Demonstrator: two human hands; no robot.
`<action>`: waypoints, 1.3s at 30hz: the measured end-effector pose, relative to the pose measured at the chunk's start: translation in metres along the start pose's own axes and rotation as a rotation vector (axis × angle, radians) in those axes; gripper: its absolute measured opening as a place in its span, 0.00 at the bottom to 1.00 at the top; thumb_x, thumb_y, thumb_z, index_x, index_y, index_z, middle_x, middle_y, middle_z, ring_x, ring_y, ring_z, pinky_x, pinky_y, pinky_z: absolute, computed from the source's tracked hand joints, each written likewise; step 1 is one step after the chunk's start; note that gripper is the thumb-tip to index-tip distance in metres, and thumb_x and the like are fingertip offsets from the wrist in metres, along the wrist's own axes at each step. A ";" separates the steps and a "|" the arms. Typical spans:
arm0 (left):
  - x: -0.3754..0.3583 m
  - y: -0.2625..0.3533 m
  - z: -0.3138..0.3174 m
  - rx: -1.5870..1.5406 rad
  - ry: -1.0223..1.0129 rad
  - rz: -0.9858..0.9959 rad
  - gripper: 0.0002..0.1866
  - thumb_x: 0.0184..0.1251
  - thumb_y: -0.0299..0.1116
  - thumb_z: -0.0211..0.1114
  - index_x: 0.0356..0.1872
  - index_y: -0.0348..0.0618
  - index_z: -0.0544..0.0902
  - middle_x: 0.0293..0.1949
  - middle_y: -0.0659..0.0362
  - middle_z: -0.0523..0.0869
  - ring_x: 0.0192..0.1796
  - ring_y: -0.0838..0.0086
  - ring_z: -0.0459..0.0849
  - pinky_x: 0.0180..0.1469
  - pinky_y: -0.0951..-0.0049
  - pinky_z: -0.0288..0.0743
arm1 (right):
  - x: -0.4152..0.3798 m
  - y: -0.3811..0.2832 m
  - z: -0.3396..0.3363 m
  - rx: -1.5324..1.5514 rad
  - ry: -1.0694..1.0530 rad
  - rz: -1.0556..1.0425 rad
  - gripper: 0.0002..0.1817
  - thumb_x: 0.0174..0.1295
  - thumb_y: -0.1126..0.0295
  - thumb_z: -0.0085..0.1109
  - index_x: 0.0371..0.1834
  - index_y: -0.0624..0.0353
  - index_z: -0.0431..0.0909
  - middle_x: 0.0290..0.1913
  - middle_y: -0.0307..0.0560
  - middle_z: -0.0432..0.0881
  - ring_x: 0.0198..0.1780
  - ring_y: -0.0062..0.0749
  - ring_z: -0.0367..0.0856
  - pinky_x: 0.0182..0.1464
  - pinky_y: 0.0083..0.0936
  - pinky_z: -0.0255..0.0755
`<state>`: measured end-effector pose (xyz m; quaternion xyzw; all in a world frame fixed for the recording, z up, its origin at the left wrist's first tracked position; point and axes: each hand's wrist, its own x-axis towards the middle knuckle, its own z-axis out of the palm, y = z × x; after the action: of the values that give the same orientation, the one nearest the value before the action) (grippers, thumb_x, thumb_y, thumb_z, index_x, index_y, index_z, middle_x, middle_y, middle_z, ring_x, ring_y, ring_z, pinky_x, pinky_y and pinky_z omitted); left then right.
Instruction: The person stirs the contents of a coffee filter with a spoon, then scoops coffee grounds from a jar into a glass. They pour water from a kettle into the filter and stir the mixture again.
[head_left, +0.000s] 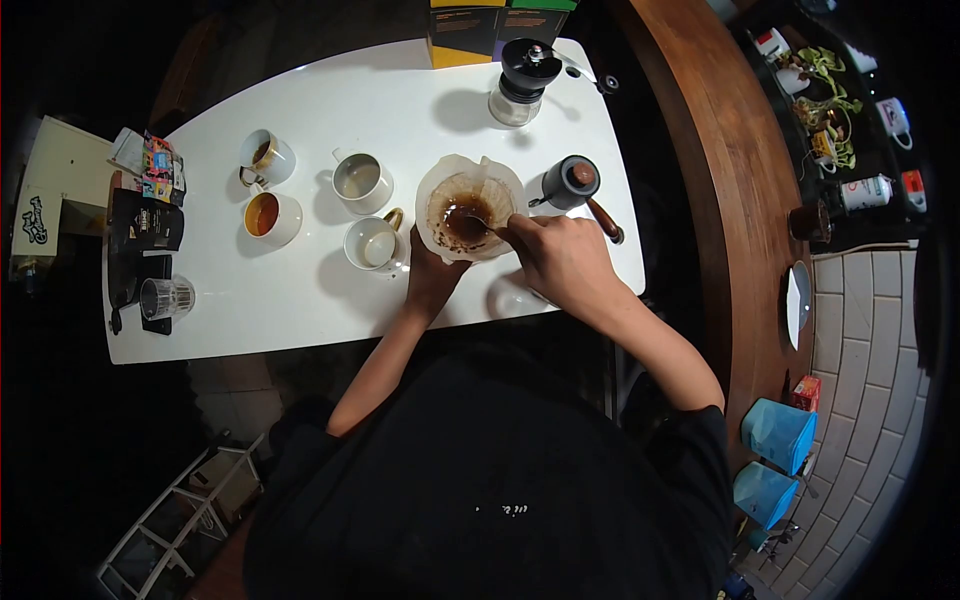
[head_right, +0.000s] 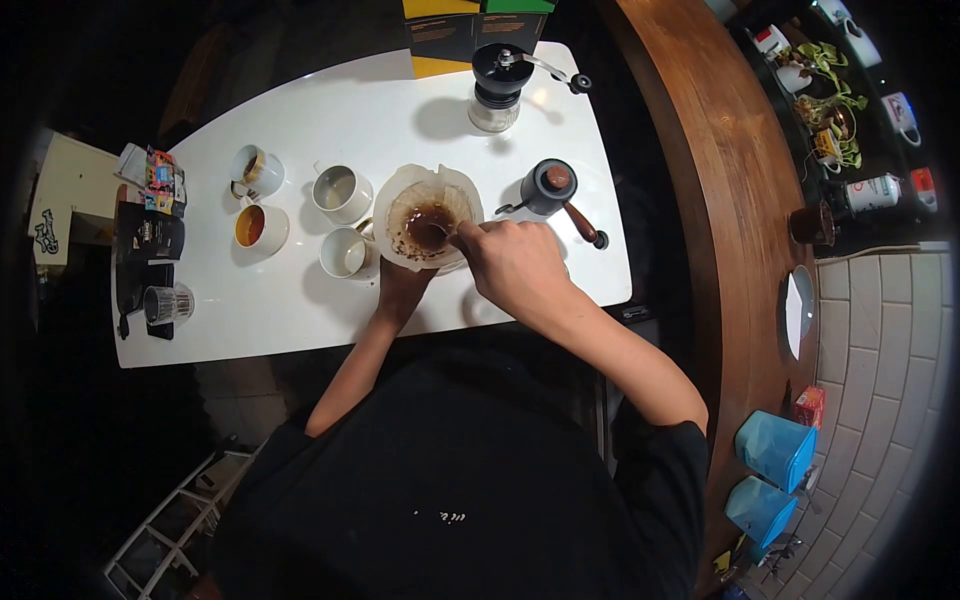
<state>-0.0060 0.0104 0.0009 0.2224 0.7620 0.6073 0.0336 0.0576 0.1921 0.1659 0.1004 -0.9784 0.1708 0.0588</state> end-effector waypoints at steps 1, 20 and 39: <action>0.000 0.000 -0.001 0.047 -0.041 0.023 0.37 0.54 0.30 0.83 0.64 0.33 0.74 0.59 0.47 0.81 0.60 0.58 0.84 0.63 0.59 0.79 | 0.000 -0.001 -0.002 0.027 0.023 0.020 0.08 0.68 0.68 0.62 0.36 0.59 0.86 0.21 0.53 0.83 0.21 0.49 0.83 0.24 0.42 0.74; -0.008 -0.016 0.002 0.043 0.004 -0.009 0.39 0.54 0.30 0.82 0.66 0.34 0.71 0.59 0.46 0.80 0.61 0.53 0.82 0.61 0.58 0.79 | -0.002 -0.014 -0.035 0.329 0.038 0.129 0.09 0.69 0.69 0.63 0.34 0.65 0.85 0.21 0.60 0.82 0.25 0.56 0.83 0.31 0.45 0.76; -0.043 0.063 -0.036 0.122 0.338 0.349 0.37 0.67 0.37 0.71 0.71 0.35 0.63 0.61 0.49 0.70 0.64 0.62 0.72 0.70 0.60 0.64 | -0.091 -0.003 -0.088 0.297 0.398 0.406 0.13 0.73 0.72 0.61 0.29 0.68 0.78 0.18 0.51 0.70 0.16 0.29 0.68 0.22 0.30 0.59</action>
<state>0.0402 -0.0282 0.0602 0.2474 0.7420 0.5855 -0.2131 0.1538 0.2362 0.2356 -0.1249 -0.9121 0.3363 0.1984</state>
